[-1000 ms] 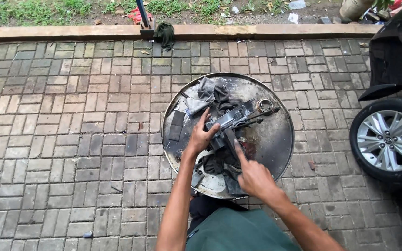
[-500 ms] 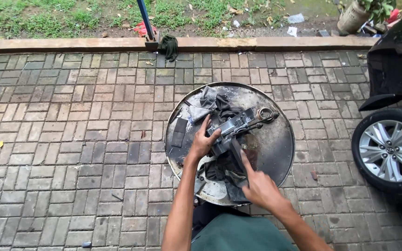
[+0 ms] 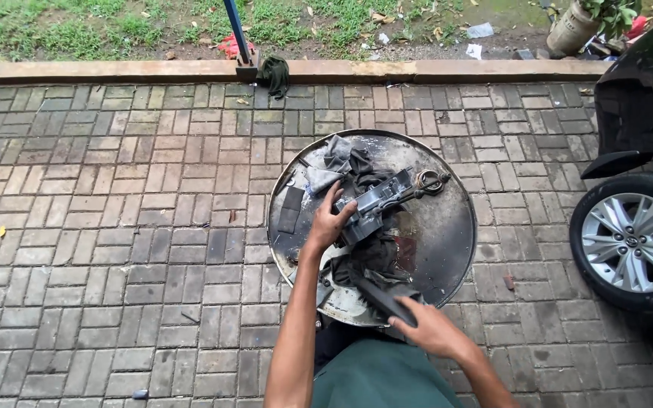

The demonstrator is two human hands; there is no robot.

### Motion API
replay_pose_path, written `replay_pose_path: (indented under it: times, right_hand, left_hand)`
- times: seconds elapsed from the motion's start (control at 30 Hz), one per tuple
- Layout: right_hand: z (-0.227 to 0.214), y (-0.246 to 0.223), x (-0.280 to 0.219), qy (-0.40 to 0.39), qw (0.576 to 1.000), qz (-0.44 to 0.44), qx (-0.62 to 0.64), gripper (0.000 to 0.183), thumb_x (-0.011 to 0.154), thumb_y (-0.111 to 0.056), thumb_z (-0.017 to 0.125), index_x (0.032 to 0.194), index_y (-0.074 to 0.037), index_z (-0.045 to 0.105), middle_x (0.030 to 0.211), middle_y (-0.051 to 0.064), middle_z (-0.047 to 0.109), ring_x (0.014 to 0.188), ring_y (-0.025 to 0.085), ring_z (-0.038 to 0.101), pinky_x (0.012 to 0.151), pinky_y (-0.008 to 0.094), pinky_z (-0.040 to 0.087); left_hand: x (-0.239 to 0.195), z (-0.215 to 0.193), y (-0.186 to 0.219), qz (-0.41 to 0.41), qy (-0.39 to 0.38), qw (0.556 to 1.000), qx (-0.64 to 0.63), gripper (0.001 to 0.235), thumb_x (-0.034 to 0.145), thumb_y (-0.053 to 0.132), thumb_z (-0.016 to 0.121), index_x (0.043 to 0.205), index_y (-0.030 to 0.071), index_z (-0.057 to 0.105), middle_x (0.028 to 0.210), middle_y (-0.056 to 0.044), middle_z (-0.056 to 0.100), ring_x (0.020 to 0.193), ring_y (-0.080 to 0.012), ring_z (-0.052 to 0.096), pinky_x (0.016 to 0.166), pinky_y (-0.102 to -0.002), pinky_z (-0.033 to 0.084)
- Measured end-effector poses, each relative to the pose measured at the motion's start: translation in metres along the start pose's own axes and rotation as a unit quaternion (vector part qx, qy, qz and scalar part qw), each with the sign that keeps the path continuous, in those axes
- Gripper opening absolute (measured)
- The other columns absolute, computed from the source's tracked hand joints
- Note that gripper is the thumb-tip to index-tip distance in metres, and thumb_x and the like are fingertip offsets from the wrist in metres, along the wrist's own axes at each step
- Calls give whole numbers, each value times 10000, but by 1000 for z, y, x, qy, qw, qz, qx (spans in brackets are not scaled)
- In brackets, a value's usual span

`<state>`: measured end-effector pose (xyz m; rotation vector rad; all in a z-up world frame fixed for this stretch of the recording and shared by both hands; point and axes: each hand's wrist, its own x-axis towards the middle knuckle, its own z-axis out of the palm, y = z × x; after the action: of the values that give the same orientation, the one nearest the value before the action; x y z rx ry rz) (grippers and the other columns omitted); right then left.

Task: The person scrubs a metal car part with a black brush over a metal barrel lid, then wipes the part with a cloth. The person repeats the scrubbing and wiping process on different sides of the part.

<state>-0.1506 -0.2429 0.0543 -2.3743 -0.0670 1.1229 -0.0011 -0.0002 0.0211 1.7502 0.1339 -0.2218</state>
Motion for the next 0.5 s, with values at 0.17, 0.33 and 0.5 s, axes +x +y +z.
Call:
replay_pose_path:
  times: [0.17, 0.33, 0.5]
  right_hand:
    - [-40, -12, -16, 66, 994, 7, 88, 542, 1006, -416, 475, 1504, -211, 413, 944, 46, 729, 648, 130, 635, 539, 264, 502]
    - [-55, -30, -24, 147, 981, -40, 124, 508, 974, -386, 505, 1447, -203, 477, 841, 68, 774, 592, 181, 771, 536, 313, 605]
    - [-46, -57, -5, 201, 966, -108, 117, 563, 1007, -336, 441, 1566, -282, 399, 1112, 302, 709, 952, 485, 714, 783, 593, 539]
  left_hand:
    - [-4, 4, 7, -16, -1, 1000, 2, 1088, 679, 801, 473, 1577, 221, 272, 1564, -147, 440, 1397, -389, 474, 1085, -710, 374]
    - [11, 15, -30, 70, 108, 992, -16, 701, 834, 614, 565, 1320, 113, 623, 1199, -98, 739, 1108, -203, 678, 925, -356, 515]
    - [16, 18, -46, 60, 119, 991, 0, 485, 936, 553, 632, 1271, 208, 693, 1149, -108, 749, 1142, -347, 673, 985, -484, 502]
